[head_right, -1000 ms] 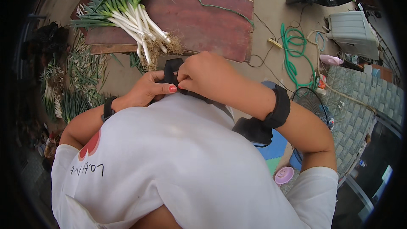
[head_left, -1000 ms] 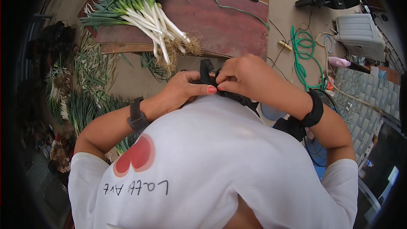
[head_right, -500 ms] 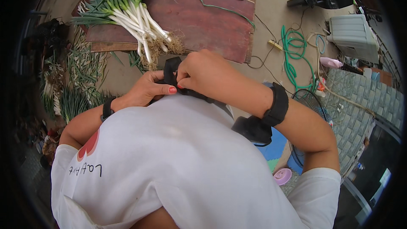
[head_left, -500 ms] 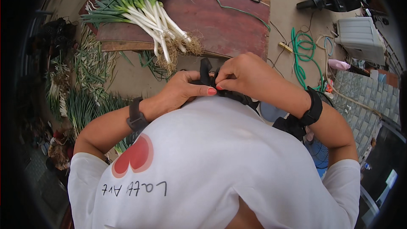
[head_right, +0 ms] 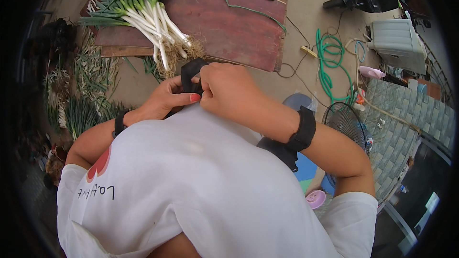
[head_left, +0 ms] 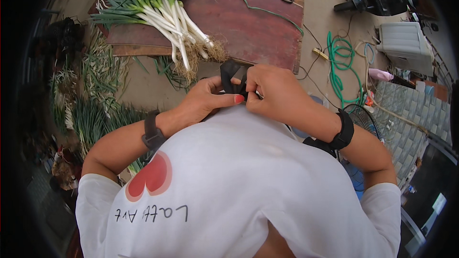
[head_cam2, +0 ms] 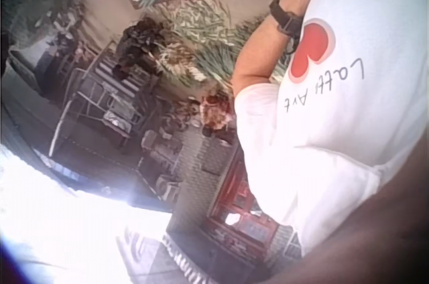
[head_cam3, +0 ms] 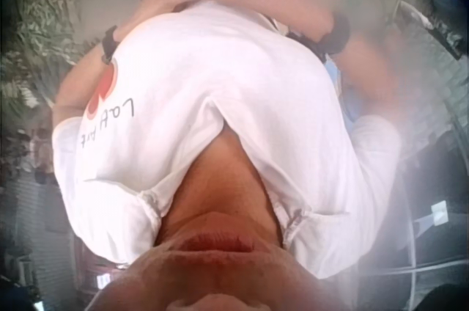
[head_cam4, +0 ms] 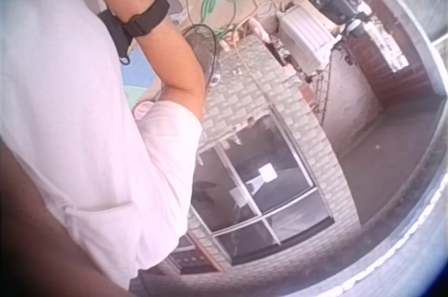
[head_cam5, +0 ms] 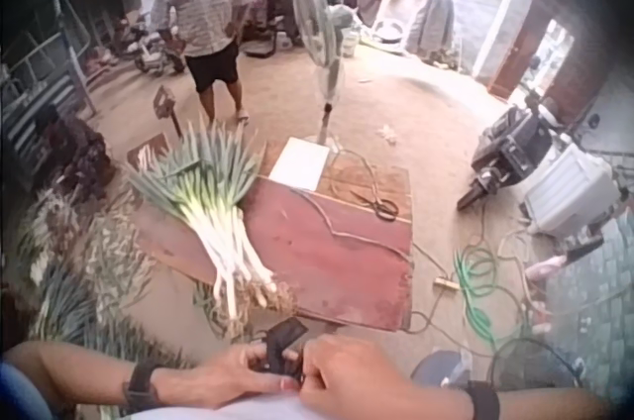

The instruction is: Bundling and organizing large leeks on a table using string.

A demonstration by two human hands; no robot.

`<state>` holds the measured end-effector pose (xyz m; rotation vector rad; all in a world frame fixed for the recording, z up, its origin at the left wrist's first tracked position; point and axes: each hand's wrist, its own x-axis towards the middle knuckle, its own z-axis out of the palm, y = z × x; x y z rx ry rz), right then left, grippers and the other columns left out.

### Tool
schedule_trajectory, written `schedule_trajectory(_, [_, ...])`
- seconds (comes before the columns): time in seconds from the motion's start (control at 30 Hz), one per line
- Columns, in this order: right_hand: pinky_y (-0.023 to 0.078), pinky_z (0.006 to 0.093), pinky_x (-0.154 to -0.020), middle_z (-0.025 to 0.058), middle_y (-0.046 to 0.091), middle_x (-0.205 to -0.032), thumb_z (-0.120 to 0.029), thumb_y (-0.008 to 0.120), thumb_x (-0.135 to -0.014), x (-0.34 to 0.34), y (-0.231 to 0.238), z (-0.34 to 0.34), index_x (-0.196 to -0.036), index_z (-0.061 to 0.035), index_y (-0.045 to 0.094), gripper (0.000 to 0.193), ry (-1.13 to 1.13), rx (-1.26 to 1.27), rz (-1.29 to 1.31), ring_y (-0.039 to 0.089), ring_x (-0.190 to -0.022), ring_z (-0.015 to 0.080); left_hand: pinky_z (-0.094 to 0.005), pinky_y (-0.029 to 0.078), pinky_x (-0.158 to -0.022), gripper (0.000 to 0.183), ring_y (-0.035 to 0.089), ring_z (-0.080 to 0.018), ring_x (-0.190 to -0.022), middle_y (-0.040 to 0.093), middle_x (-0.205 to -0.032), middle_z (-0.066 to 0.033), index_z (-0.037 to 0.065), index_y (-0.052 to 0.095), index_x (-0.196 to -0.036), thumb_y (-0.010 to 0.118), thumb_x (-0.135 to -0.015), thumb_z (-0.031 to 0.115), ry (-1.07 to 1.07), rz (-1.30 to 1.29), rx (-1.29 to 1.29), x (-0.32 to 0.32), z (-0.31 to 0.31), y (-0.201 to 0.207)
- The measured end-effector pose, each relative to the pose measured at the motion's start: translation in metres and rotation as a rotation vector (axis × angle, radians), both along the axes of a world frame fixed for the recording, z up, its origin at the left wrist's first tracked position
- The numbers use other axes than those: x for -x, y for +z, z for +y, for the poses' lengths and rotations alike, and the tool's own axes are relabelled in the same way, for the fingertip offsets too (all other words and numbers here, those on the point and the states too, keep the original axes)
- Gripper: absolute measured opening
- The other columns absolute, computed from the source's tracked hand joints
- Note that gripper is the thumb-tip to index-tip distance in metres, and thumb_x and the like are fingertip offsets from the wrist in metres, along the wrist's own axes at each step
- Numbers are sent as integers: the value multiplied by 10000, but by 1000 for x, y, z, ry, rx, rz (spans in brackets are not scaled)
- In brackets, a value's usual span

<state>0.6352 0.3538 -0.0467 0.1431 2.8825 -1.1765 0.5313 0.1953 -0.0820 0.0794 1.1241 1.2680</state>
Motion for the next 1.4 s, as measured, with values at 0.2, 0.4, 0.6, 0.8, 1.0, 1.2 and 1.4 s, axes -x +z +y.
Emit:
schedule_trajectory(0.2, [442,348,-542,97,569,-724,-41,605,-682,-9,2,2,-747,-30,572,74,-79,123,-109,557,-590,255,-204,460,-636,322,569,-76,-721,625,-867,-55,-9,610,-1006,718,-774,186,-77,93,65,1,-3,-5])
schedule_trajectory(0.4, [448,385,-545,101,581,-741,-75,626,-669,12,6,1,-732,-40,595,79,185,-199,-108,571,-615,280,-204,460,-622,304,569,-70,-705,629,-847,-45,-7,623,-964,725,-761,194,-107,79,45,0,-3,-8])
schedule_trajectory(0.6, [424,401,-538,126,565,-690,-65,614,-629,9,7,-1,-665,-20,523,108,97,-24,-117,556,-615,307,-247,460,-741,302,563,-92,-853,605,-948,-59,14,576,-1011,692,-762,139,39,157,-98,-4,-4,-10])
schedule_trajectory(0.8, [406,337,-527,115,538,-664,-29,594,-642,-4,-1,2,-687,9,513,101,-23,148,-30,508,-569,249,-270,443,-859,399,556,-123,-941,589,-1011,-54,18,518,-1134,665,-770,87,-61,118,-40,12,-23,-2])
schedule_trajectory(1.0, [375,277,-517,71,503,-653,-24,610,-668,5,0,8,-738,16,546,104,-65,272,-142,425,-554,139,-254,459,-817,491,578,-117,-880,606,-1005,-45,2,529,-1183,726,-777,196,-120,-23,-68,11,-11,6])
schedule_trajectory(1.2, [384,278,-525,71,505,-679,-10,592,-690,7,3,10,-731,14,542,69,67,231,-46,445,-572,148,-234,454,-741,316,570,-92,-832,619,-948,-40,35,607,-1028,723,-767,168,-147,-118,-19,14,5,-1])
schedule_trajectory(1.4, [395,266,-538,64,520,-706,3,584,-702,2,-1,14,-751,30,546,68,-29,342,-158,463,-601,124,-231,455,-733,334,568,-93,-836,612,-966,-56,11,567,-1099,658,-800,126,-244,33,152,27,-27,-25])
